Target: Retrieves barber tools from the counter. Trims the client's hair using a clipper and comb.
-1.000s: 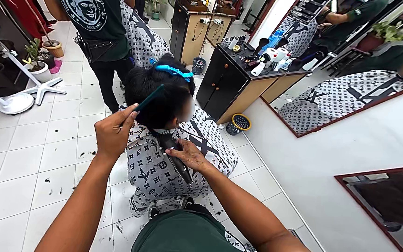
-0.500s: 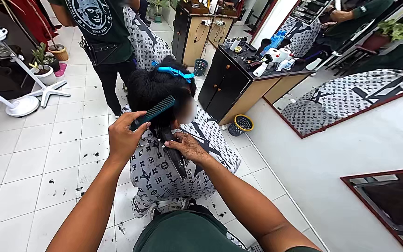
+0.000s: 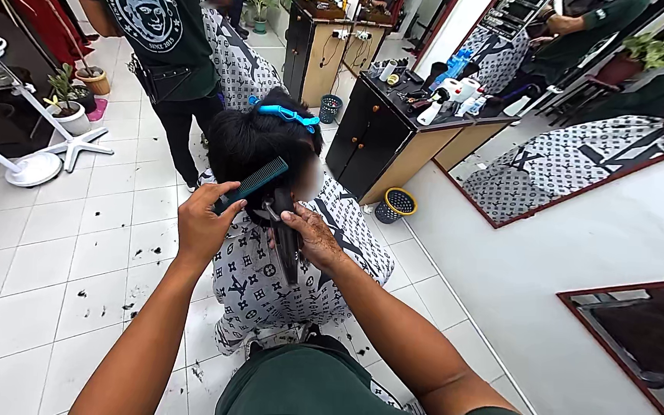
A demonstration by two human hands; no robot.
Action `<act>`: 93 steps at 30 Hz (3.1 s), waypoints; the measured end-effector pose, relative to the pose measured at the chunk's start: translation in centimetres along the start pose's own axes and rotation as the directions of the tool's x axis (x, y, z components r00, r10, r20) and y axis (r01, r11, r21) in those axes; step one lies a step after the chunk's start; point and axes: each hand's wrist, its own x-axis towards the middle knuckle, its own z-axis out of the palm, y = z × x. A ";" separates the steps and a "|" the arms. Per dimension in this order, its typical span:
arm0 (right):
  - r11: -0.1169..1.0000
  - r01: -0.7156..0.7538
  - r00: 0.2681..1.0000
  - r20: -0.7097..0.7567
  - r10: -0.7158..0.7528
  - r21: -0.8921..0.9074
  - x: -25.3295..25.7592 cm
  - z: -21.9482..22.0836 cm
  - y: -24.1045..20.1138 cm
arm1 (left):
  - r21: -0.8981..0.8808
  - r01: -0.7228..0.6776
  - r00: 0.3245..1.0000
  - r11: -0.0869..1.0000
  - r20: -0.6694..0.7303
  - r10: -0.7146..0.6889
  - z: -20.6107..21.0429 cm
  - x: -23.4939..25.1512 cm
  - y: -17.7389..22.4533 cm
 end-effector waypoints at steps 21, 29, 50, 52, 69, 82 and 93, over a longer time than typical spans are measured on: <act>0.908 -0.167 0.885 0.348 0.310 -0.383 -5.3 -3.1 -3.2 | -0.030 0.109 0.959 0.994 0.267 -0.097 8.4 -4.9 1.3; 0.946 -0.304 0.924 0.275 0.264 0.115 -2.4 0.0 -2.8 | 0.047 0.577 0.752 0.816 0.360 -0.553 9.8 -5.2 3.9; 0.881 -0.377 0.912 0.277 0.301 0.284 -1.2 -0.7 -2.6 | 0.100 0.539 0.811 0.837 0.206 -0.547 10.3 -5.6 4.7; 0.882 -0.379 0.911 0.279 0.303 0.279 -1.0 -0.8 -2.5 | 0.098 0.566 0.794 0.818 0.203 -0.574 10.5 -5.5 4.6; 0.901 -0.115 0.993 0.066 0.096 0.417 0.1 -2.6 -3.0 | 0.445 0.186 0.889 0.876 0.303 -0.343 10.1 -3.8 5.9; 0.885 -0.345 0.928 0.252 0.273 0.313 -0.5 -1.7 -2.5 | 0.180 0.458 0.843 0.871 0.223 -0.490 10.0 -4.6 5.4; 0.850 0.060 0.998 -0.052 -0.039 0.523 0.6 -6.7 -3.4 | 0.482 -0.106 0.978 0.870 0.207 0.005 9.6 -6.3 2.1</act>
